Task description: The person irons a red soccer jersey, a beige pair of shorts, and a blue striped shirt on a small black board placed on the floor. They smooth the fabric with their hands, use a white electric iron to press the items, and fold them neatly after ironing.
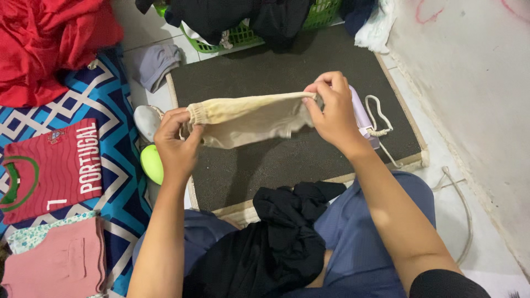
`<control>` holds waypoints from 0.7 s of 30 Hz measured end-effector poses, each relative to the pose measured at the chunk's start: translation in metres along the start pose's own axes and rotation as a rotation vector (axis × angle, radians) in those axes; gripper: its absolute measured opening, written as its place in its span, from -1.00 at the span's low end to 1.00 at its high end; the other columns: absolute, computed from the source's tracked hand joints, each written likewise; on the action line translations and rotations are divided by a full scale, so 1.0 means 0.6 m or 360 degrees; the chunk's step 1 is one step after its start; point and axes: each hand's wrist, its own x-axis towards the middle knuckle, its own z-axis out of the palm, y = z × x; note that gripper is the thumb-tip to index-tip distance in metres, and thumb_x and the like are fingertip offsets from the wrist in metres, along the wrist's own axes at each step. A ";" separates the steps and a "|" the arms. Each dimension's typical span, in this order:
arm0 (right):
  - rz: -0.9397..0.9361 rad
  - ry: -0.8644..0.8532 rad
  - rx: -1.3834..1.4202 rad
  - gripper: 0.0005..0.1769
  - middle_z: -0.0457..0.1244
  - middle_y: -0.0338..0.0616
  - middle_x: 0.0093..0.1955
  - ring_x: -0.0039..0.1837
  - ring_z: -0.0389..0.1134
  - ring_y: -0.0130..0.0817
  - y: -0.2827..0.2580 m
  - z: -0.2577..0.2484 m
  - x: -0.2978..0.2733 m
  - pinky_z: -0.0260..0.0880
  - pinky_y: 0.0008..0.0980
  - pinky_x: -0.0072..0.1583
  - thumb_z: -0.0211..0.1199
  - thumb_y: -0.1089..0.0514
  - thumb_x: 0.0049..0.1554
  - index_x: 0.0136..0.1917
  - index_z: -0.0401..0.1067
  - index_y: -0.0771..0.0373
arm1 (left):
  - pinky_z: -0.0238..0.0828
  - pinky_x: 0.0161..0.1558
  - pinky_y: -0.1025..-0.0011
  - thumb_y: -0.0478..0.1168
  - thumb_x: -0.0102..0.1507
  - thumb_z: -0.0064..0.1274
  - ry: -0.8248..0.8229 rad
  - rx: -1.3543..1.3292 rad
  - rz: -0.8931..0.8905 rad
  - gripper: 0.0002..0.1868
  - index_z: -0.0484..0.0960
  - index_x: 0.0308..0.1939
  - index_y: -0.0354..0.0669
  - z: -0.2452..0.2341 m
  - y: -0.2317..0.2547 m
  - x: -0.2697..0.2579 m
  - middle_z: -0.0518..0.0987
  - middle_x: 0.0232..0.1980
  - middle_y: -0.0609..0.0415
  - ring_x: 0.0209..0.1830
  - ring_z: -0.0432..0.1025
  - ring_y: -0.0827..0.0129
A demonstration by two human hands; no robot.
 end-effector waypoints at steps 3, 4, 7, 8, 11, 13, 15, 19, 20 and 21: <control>-0.0003 -0.0092 0.0023 -0.86 0.32 -0.09 0.09 0.19 0.30 -0.17 0.018 0.006 -0.014 0.17 -0.11 0.27 0.29 0.18 0.21 0.03 0.49 0.26 | 0.48 -0.03 0.56 -0.40 0.29 0.19 -0.0005 0.0018 -0.0138 -0.82 0.69 -0.02 -0.33 0.010 -0.010 -0.021 0.61 0.02 0.07 -0.06 0.50 0.52; 0.0012 -0.0144 0.0031 -0.85 0.34 -0.10 0.06 0.18 0.31 -0.17 0.028 0.010 -0.014 0.19 -0.10 0.27 0.29 0.17 0.22 0.04 0.48 0.25 | 0.46 -0.05 0.57 -0.40 0.29 0.20 -0.0027 0.0074 -0.0190 -0.81 0.69 -0.02 -0.34 0.015 -0.011 -0.024 0.62 0.00 0.06 -0.09 0.50 0.53; 0.0220 -0.0274 0.0257 -0.81 0.36 -0.08 -0.01 0.11 0.37 -0.19 0.054 0.003 -0.019 0.30 -0.16 0.18 0.24 0.11 0.25 0.06 0.47 0.25 | 0.44 -0.15 0.58 -0.33 0.29 0.22 -0.0175 0.0130 -0.0289 -0.76 0.71 0.03 -0.30 0.026 0.000 -0.037 0.65 -0.13 0.06 -0.17 0.50 0.55; 0.0321 -0.0322 0.0371 -0.79 0.36 -0.06 -0.03 0.08 0.39 -0.21 0.056 0.002 -0.023 0.36 -0.20 0.14 0.22 0.09 0.26 0.06 0.47 0.26 | 0.45 -0.18 0.58 -0.31 0.29 0.22 -0.0186 0.0031 -0.0404 -0.78 0.70 0.01 -0.29 0.030 0.002 -0.040 0.65 -0.16 0.08 -0.21 0.50 0.57; 0.0522 -0.0408 0.0553 -0.74 0.36 -0.03 -0.06 -0.01 0.39 -0.17 0.081 -0.004 -0.017 0.38 -0.21 0.04 0.16 0.04 0.30 0.07 0.44 0.29 | 0.42 -0.34 0.57 -0.26 0.28 0.19 -0.0254 -0.0137 -0.0760 -0.81 0.67 -0.07 -0.27 0.042 0.000 -0.051 0.66 -0.28 0.11 -0.36 0.48 0.57; 0.0483 -0.0532 0.0459 -0.71 0.37 0.02 -0.11 -0.05 0.40 -0.17 0.106 0.017 -0.010 0.37 -0.21 0.02 0.15 0.03 0.30 0.07 0.46 0.31 | 0.34 -0.49 0.51 -0.22 0.28 0.16 -0.0349 -0.0079 -0.0982 -0.83 0.65 -0.14 -0.27 0.044 -0.024 -0.052 0.65 -0.37 0.09 -0.51 0.45 0.50; 0.0498 -0.0692 0.0342 -0.68 0.38 0.06 -0.13 -0.07 0.42 -0.14 0.147 0.063 -0.004 0.37 -0.18 0.02 0.14 0.00 0.29 0.06 0.47 0.32 | 0.40 -0.44 0.50 -0.19 0.28 0.15 -0.0446 0.0110 -0.1077 -0.81 0.65 -0.21 -0.28 0.053 -0.076 -0.053 0.67 -0.38 0.08 -0.50 0.49 0.50; 0.0380 -0.0891 -0.0029 -0.65 0.40 0.16 -0.10 -0.03 0.41 0.15 0.210 0.214 -0.033 0.35 0.07 0.12 0.14 -0.06 0.30 -0.02 0.52 0.27 | 0.40 -0.38 0.40 -0.12 0.28 0.16 -0.0491 0.0273 -0.1346 -0.73 0.63 -0.22 -0.32 0.079 -0.221 -0.077 0.65 -0.34 -0.01 -0.45 0.48 0.41; 0.0334 -0.0865 -0.0045 -0.65 0.41 0.14 -0.13 -0.04 0.42 0.14 0.220 0.244 -0.041 0.32 0.11 0.13 0.13 -0.05 0.29 -0.06 0.52 0.27 | 0.42 -0.34 0.38 -0.12 0.29 0.14 -0.0482 0.0313 -0.1373 -0.73 0.62 -0.19 -0.32 0.083 -0.251 -0.085 0.66 -0.31 -0.04 -0.41 0.50 0.38; 0.0289 -0.0838 -0.0060 -0.65 0.41 0.13 -0.16 -0.05 0.43 0.13 0.227 0.269 -0.046 0.29 0.16 0.14 0.11 -0.04 0.29 -0.10 0.51 0.27 | 0.45 -0.29 0.35 -0.12 0.30 0.11 -0.0474 0.0354 -0.1401 -0.73 0.61 -0.17 -0.32 0.086 -0.276 -0.091 0.66 -0.27 -0.06 -0.36 0.53 0.36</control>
